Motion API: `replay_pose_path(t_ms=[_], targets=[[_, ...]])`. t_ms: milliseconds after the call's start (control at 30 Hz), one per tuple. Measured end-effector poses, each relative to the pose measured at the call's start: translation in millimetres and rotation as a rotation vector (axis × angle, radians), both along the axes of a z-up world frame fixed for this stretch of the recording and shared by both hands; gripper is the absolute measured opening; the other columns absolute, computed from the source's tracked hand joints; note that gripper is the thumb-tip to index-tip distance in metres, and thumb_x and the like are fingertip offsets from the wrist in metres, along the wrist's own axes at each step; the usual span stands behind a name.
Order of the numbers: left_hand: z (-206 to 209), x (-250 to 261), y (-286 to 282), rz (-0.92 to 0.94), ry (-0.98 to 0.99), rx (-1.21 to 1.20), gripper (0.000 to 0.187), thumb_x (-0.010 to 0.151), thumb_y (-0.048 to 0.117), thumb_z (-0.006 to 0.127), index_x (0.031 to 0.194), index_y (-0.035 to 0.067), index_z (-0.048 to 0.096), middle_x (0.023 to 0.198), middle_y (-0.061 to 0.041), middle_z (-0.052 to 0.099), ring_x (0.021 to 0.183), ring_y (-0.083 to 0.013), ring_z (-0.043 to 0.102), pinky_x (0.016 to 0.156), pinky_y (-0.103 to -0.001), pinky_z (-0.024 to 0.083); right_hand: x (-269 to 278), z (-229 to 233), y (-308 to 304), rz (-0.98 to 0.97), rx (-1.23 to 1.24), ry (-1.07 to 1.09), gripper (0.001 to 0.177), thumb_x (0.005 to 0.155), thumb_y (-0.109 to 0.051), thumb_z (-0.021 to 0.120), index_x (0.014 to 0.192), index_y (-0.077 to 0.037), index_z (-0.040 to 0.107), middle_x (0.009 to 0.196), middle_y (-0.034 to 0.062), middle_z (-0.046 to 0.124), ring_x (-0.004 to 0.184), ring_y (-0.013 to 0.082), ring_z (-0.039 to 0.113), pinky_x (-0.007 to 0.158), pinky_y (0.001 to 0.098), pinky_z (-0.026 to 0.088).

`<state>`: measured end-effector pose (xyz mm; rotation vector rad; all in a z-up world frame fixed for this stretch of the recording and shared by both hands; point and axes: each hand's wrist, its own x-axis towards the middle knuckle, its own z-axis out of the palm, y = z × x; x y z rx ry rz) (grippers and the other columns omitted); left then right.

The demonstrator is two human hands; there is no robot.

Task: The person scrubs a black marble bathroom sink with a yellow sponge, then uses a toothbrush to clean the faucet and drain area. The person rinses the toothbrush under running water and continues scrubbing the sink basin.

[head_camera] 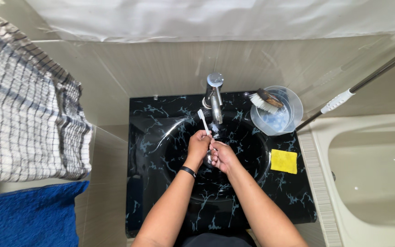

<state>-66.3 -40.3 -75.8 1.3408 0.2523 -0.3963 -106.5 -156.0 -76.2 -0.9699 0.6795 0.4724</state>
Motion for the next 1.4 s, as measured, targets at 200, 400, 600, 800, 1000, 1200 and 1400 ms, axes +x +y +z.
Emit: replay_pose_path(t_ms=[200, 400, 600, 800, 1000, 1200, 1400], targets=[[15.1, -15.5, 13.5, -0.124, 0.05, -0.125, 0.016, 0.098, 0.01, 0.061, 0.101, -0.005, 0.066, 0.069, -0.008, 0.063, 0.051, -0.017, 0.059, 0.048, -0.031, 0.045, -22.8, 18.7, -0.5, 0.069, -0.24, -0.154, 0.024, 0.1, -0.027, 0.057, 0.086, -0.008, 0.063, 0.063, -0.0004, 0.056, 0.052, 0.0119, 0.054, 0.048, 0.0268, 0.044], [25.9, -35.3, -0.2, -0.179, -0.079, -0.105, 0.018, 0.097, 0.015, 0.067, 0.091, -0.002, 0.068, 0.075, -0.003, 0.067, 0.061, -0.0101, 0.06, 0.057, -0.026, 0.05, -46.1, 32.4, -15.6, 0.101, -0.59, -0.408, 0.023, 0.102, -0.022, 0.058, 0.092, -0.003, 0.066, 0.07, -0.0021, 0.059, 0.062, 0.0081, 0.054, 0.059, 0.0237, 0.048], [51.6, -47.8, 2.9, -0.165, -0.315, 0.073, 0.024, 0.096, 0.018, 0.067, 0.115, 0.004, 0.072, 0.089, -0.005, 0.071, 0.079, -0.0099, 0.061, 0.073, -0.027, 0.051, -63.9, 74.0, -42.5, 0.086, -1.015, -0.566, 0.021, 0.1, -0.022, 0.06, 0.103, -0.007, 0.075, 0.068, -0.0017, 0.058, 0.06, 0.0085, 0.051, 0.056, 0.0261, 0.043], [101.7, -45.0, 4.2, 0.007, -0.778, 0.473, 0.035, 0.09, 0.017, 0.071, 0.123, 0.007, 0.069, 0.127, -0.015, 0.066, 0.114, -0.0328, 0.065, 0.096, -0.04, 0.053, -16.1, 109.7, -57.8, 0.048, -1.359, -0.536, 0.021, 0.097, -0.025, 0.062, 0.098, -0.008, 0.075, 0.07, 0.0105, 0.066, 0.067, 0.0207, 0.063, 0.066, 0.0345, 0.051], [119.9, -46.7, 1.3, -0.053, -0.721, 0.626, 0.051, 0.085, 0.02, 0.072, 0.133, 0.01, 0.061, 0.124, -0.013, 0.063, 0.118, -0.0343, 0.059, 0.1, -0.043, 0.048, 18.5, 124.3, -44.1, 0.109, -1.399, -0.705, 0.023, 0.095, -0.027, 0.059, 0.097, -0.01, 0.075, 0.086, 0.0124, 0.075, 0.081, 0.0296, 0.073, 0.073, 0.0383, 0.054], [131.0, -39.2, 11.0, -0.127, -0.824, 0.77, 0.059, 0.083, 0.022, 0.075, 0.135, 0.002, 0.058, 0.133, -0.016, 0.056, 0.123, -0.0358, 0.054, 0.101, -0.049, 0.043, 11.9, 130.8, -50.3, 0.102, -1.516, -0.607, 0.024, 0.097, -0.031, 0.06, 0.098, -0.013, 0.076, 0.086, 0.0145, 0.074, 0.084, 0.0346, 0.071, 0.076, 0.0434, 0.054], [132.6, -28.4, 5.8, -0.241, -0.891, 1.071, 0.069, 0.085, 0.027, 0.07, 0.144, -0.005, 0.05, 0.151, -0.018, 0.048, 0.122, -0.0318, 0.056, 0.101, -0.048, 0.043, 34.6, 131.6, -37.2, 0.159, -1.658, -0.565, 0.023, 0.096, -0.033, 0.063, 0.1, -0.015, 0.076, 0.091, 0.016, 0.073, 0.089, 0.0398, 0.068, 0.077, 0.0484, 0.052]])
